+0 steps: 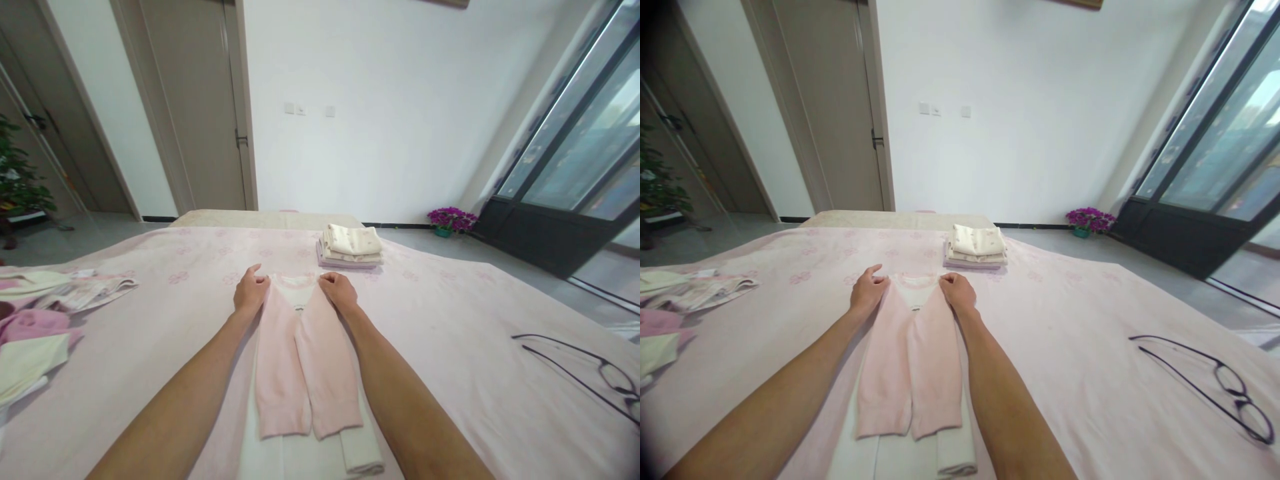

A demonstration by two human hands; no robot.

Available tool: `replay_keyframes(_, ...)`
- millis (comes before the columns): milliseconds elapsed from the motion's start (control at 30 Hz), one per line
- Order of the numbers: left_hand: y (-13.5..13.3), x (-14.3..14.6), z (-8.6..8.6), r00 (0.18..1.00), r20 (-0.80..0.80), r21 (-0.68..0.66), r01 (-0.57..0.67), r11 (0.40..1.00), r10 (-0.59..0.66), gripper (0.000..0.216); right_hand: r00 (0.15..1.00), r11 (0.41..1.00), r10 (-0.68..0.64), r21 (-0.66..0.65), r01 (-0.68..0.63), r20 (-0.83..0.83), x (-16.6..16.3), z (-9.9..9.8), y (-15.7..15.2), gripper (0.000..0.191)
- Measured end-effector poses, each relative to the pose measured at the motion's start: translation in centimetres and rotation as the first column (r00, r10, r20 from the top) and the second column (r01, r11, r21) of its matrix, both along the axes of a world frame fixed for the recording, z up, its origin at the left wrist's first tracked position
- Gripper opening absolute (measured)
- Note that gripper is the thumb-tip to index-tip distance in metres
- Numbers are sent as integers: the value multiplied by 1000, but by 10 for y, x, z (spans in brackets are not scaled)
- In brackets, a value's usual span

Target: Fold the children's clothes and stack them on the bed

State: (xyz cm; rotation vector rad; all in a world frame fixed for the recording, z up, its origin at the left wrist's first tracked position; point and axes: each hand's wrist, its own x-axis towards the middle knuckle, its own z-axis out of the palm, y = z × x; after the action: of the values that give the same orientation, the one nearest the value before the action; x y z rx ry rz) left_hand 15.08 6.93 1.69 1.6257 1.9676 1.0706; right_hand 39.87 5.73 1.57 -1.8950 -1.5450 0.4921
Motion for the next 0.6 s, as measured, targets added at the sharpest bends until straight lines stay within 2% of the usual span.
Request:
replay_keyframes(67, 3, 0, -2, 999, 31, 44, 35, 998, -36, 53, 999, 999, 27, 26, -27, -24, 1, 0, 0, 25)
replay_keyframes(167, 4, 0, -4, 994, -93, 13, 57, 998, -56, 47, 999, 998, 37, 46, -37, -7, 1, -1, 0, 24)
replay_keyframes(333, -1, -1, -2, 964, -261, -11, 45, 999, -46, 40, 998, 998, -36, 50, 34, 50, 1, -4, 3, 19)
replay_keyframes(433, -8, 1, 3, 934, -355, 45, 49, 998, -30, 41, 994, 994, -89, 73, 85, 60, 1, -6, 3, 21)
replay_keyframes(533, -20, 9, 9, 880, -465, 106, 161, 981, -94, 42, 989, 974, -98, 214, 73, 112, -2, -5, 0, 25)
replay_keyframes(600, -28, 16, 10, 836, -524, 87, 243, 966, -163, 44, 976, 951, -46, 309, -23, 211, -5, -4, -3, 28)
